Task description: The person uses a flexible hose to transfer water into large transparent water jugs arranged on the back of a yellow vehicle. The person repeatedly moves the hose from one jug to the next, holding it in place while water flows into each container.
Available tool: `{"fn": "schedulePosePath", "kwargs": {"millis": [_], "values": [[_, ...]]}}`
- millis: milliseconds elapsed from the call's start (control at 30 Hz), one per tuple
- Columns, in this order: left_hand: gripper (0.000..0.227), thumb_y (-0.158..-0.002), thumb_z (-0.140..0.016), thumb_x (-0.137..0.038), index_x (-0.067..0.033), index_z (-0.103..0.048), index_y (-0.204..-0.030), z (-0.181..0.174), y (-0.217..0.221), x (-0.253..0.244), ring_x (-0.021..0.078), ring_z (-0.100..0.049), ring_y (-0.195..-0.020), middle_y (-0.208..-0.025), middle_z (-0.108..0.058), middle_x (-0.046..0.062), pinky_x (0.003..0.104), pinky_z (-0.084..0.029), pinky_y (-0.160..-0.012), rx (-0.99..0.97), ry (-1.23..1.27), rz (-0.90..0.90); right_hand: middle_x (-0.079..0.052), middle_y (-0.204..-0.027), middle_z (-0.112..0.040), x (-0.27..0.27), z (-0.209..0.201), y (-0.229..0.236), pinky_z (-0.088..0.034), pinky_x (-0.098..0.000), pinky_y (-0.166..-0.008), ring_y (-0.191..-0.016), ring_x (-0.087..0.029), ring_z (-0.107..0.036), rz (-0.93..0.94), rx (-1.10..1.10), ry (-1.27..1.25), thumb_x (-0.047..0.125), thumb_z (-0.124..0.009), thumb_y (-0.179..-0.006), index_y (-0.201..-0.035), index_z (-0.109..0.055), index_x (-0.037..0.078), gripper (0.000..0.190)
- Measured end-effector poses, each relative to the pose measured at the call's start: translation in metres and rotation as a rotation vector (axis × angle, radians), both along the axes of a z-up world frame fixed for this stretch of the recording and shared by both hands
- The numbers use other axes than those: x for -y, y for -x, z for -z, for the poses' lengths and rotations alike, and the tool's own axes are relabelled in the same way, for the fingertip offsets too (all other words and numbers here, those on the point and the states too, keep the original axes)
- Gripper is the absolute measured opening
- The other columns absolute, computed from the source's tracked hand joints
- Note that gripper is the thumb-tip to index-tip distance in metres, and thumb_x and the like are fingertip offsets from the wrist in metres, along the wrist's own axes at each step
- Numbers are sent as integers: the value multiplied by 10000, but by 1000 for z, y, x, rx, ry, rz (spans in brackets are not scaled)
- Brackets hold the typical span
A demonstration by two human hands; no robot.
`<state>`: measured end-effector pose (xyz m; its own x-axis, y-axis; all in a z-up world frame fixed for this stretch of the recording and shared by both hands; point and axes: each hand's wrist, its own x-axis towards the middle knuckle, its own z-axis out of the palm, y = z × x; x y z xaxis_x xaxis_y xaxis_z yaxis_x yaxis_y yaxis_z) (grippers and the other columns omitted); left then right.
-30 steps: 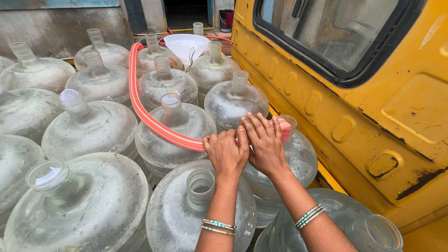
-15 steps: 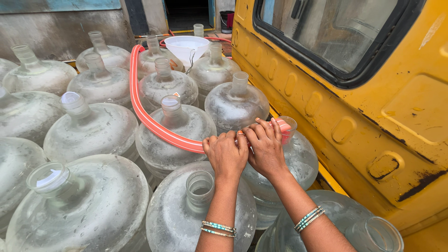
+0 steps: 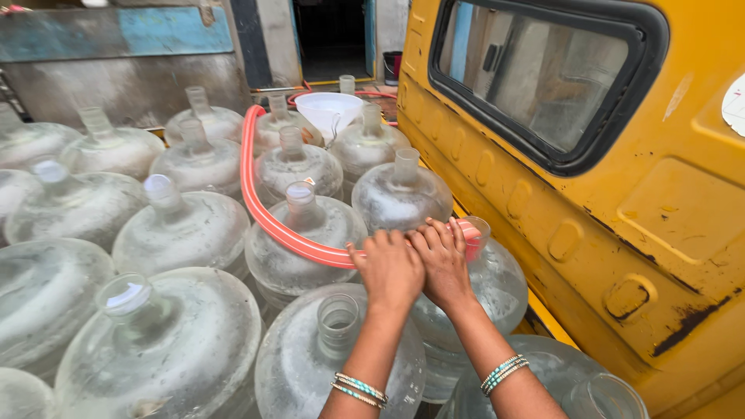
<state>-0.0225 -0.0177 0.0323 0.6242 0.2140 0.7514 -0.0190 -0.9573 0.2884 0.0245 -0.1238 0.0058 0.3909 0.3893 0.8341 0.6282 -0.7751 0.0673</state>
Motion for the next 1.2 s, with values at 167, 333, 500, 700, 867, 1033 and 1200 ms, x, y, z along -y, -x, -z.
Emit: {"fn": "schedulePosePath", "kwargs": {"millis": [167, 333, 500, 700, 867, 1033, 1200], "values": [[425, -947, -532, -416, -106, -700, -1183, -14, -9, -28, 361, -642, -1127, -1230, -672, 147, 658, -322, -1106, -465, -55, 105, -46, -1240, -620, 5, -2, 2, -198, -535, -1219, -1349, -274, -480, -51, -47, -2, 210, -689, -850, -1238, -627, 133, 400], [579, -986, -384, -610, -195, -721, -1208, -21, -31, -115, 321, -586, -1200, -1219, -702, 121, 597, -291, -1107, -806, -38, 303, -48, -1225, -620, 3, -4, 4, -197, -532, -1211, -1337, -274, -482, -58, -76, -22, 215, -739, -791, -1232, -623, 137, 462], [557, -1003, -437, -527, -125, -791, -849, 5, -28, -133, 369, -676, -838, -761, -722, 180, 495, -420, -919, -436, -36, 369, -58, -1230, -616, 4, -7, 4, -200, -529, -1207, -1336, -282, -483, -64, -60, -22, 197, -751, -760, -1230, -621, 134, 492], [523, -981, -512, -354, -101, -706, -567, 25, -24, -120, 349, -609, -608, -550, -627, 143, 466, -386, -708, -38, -29, 353, -35, -1213, -623, 0, -9, 7, -190, -552, -1209, -1338, -272, -488, -65, -51, -56, 172, -756, -756, -1207, -633, 147, 468], [504, -976, -526, -335, -94, -704, -570, 30, -21, -120, 333, -574, -589, -520, -605, 130, 446, -374, -714, 0, -4, 340, -46, -1199, -619, -2, -6, 10, -208, -544, -1201, -1335, -275, -487, -56, -72, -57, 172, -757, -749, -1199, -639, 146, 466], [492, -978, -531, -318, -95, -706, -576, 31, -17, -118, 309, -550, -566, -526, -615, 112, 433, -362, -706, 41, 37, 365, -40, -1194, -620, -4, -6, 10, -210, -539, -1199, -1332, -268, -486, -44, -73, -45, 164, -754, -754, -1200, -640, 144, 461], [478, -973, -536, -294, -97, -696, -568, 34, -18, -118, 301, -542, -558, -550, -639, 92, 429, -364, -712, 74, 49, 383, -42, -1196, -618, -4, -4, 9, -209, -538, -1201, -1338, -272, -482, -51, -64, -43, 173, -756, -763, -1200, -636, 146, 454]]}}
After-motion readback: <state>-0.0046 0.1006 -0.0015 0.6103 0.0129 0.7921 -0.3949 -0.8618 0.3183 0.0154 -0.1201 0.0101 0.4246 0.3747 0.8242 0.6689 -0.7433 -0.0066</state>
